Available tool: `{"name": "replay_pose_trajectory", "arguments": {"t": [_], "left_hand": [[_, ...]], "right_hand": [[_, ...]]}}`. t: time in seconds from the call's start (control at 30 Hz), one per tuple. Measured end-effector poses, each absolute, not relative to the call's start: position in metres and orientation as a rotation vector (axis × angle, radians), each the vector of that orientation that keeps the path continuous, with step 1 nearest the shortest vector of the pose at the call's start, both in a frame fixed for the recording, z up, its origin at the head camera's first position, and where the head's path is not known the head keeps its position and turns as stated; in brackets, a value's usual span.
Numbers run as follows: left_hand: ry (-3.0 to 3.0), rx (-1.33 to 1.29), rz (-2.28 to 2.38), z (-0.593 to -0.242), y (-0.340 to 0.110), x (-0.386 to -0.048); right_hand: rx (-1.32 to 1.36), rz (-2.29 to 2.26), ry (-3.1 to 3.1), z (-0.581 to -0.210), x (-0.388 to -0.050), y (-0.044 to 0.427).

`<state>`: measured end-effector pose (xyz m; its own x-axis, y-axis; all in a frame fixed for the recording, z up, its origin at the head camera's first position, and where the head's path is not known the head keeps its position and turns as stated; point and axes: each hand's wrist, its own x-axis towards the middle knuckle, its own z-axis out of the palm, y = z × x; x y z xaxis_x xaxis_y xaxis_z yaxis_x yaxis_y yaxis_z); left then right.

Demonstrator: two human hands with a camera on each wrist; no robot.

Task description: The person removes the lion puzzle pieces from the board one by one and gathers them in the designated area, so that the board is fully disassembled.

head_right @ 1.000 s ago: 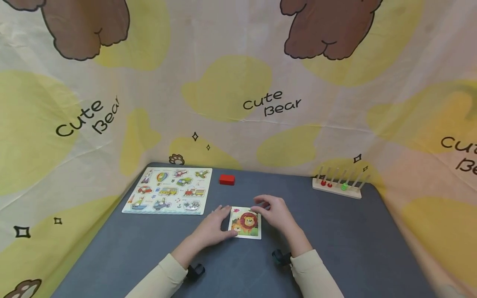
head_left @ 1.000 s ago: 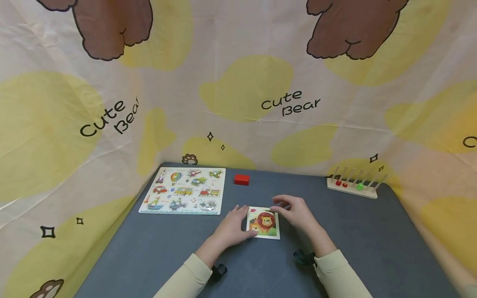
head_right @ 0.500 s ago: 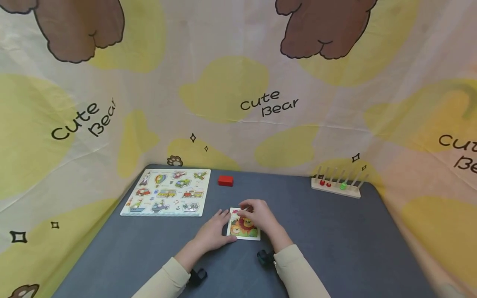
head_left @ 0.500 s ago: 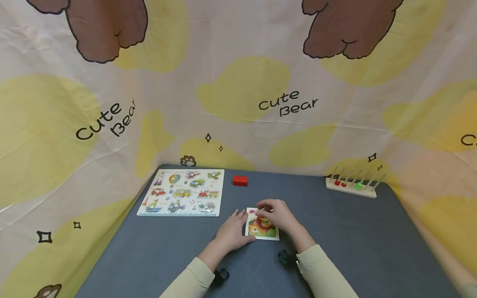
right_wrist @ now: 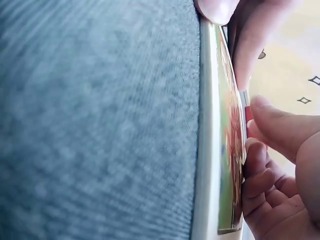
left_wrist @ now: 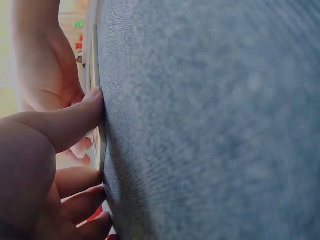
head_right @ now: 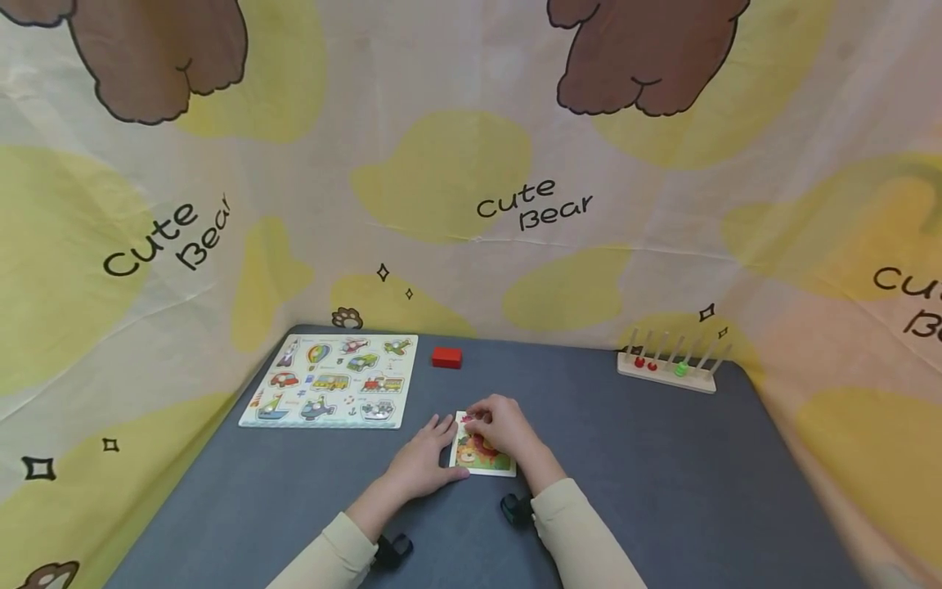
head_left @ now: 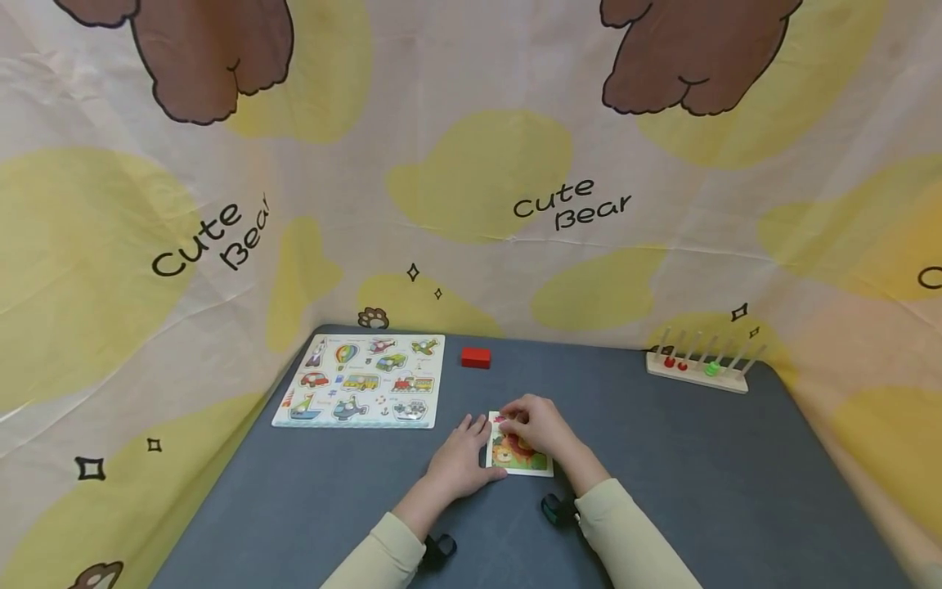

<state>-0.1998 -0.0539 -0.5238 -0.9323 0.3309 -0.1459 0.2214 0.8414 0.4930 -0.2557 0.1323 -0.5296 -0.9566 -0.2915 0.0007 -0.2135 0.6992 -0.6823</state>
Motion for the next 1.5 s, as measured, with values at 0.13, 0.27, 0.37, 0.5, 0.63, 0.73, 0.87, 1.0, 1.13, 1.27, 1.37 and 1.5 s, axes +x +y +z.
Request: {"name": "replay_pose_trajectory", "arguments": {"t": [0.13, 0.27, 0.37, 0.5, 0.63, 0.73, 0.87, 1.0, 1.13, 1.27, 1.37, 1.5], "left_hand": [[2.802, 0.42, 0.714, -0.522, -0.053, -0.199], [2.808, 0.42, 0.722, -0.52, -0.051, -0.199], [2.808, 0.429, 0.731, -0.519, -0.05, -0.199], [2.807, 0.429, 0.728, -0.519, -0.05, -0.2], [2.796, 0.427, 0.731, -0.52, -0.05, -0.2], [2.787, 0.423, 0.752, -0.52, -0.05, -0.201], [2.786, 0.406, 0.764, -0.521, -0.051, -0.2], [2.787, 0.4, 0.753, -0.52, -0.052, -0.2], [2.789, 0.4, 0.745, -0.519, -0.051, -0.2], [2.792, 0.396, 0.744, -0.518, -0.05, -0.201], [2.792, 0.391, 0.747, -0.519, -0.051, -0.201], [2.793, 0.393, 0.745, -0.521, -0.051, -0.201]], "right_hand": [[-0.43, -1.062, 2.811, -0.531, -0.257, 0.131], [-0.449, -1.026, 2.832, -0.529, -0.256, 0.129], [-0.46, -1.006, 2.857, -0.527, -0.255, 0.128], [-0.467, -0.956, 2.882, -0.525, -0.255, 0.126], [-0.43, -0.933, 2.865, -0.525, -0.255, 0.123], [-0.387, -0.967, 2.83, -0.524, -0.255, 0.12], [-0.349, -1.004, 2.801, -0.523, -0.254, 0.118], [-0.343, -1.026, 2.798, -0.523, -0.253, 0.118], [-0.317, -1.086, 2.779, -0.523, -0.252, 0.119], [-0.306, -1.141, 2.753, -0.525, -0.252, 0.12], [-0.327, -1.182, 2.754, -0.526, -0.251, 0.121], [-0.34, -1.304, 2.769, -0.522, -0.25, 0.121]]}}
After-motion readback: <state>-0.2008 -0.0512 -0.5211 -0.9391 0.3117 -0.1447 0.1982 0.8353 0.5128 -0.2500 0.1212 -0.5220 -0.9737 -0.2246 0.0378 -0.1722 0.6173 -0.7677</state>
